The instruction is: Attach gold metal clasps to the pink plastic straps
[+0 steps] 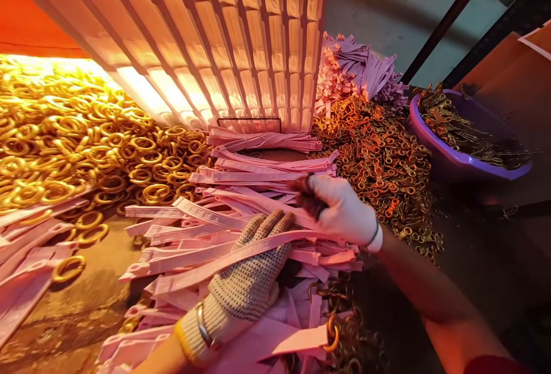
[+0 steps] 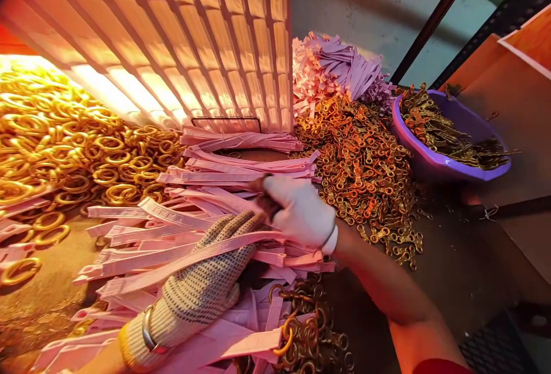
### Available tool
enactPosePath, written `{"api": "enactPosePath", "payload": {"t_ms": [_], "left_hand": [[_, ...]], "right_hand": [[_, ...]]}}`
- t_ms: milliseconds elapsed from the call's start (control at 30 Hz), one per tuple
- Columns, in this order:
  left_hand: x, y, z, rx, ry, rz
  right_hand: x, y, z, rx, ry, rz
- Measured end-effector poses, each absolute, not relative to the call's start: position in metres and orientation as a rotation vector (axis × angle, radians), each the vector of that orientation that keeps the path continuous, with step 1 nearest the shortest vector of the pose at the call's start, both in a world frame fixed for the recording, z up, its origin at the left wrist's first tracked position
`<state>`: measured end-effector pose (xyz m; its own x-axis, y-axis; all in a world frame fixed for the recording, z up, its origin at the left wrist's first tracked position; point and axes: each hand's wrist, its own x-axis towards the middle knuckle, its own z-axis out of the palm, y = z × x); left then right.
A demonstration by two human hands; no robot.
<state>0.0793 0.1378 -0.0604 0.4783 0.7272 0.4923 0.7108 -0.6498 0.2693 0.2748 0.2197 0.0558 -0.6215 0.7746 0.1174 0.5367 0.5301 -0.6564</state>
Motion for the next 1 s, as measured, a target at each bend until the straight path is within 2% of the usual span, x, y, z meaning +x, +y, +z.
{"api": "enactPosePath", "payload": {"t_ms": [100, 167, 300, 433, 567, 767, 1000], "left_hand": [[0.077, 0.136, -0.061, 2.723, 1.268, 0.994], [0.076, 0.136, -0.059, 2.735, 1.281, 0.986], [0.076, 0.138, -0.055, 2.756, 1.262, 0.969], [0.074, 0.14, -0.054, 2.756, 1.241, 0.945], [0.073, 0.14, -0.054, 2.753, 1.233, 0.954], [0.072, 0.139, -0.053, 2.744, 1.226, 0.927], [0.071, 0.139, -0.059, 2.721, 1.235, 0.916]], "right_hand": [[0.311, 0.231, 0.029, -1.667, -2.774, 0.322], [0.327, 0.23, 0.016, -1.877, -2.907, 0.168], [0.34, 0.214, -0.005, -1.839, -2.834, -0.055], [0.351, 0.194, -0.021, -1.479, -2.497, -0.375], [0.363, 0.174, -0.028, -1.162, -2.278, -0.264], [0.368, 0.159, -0.024, -1.215, -2.199, -0.05], [0.383, 0.146, -0.025, -1.225, -2.141, -0.008]]}}
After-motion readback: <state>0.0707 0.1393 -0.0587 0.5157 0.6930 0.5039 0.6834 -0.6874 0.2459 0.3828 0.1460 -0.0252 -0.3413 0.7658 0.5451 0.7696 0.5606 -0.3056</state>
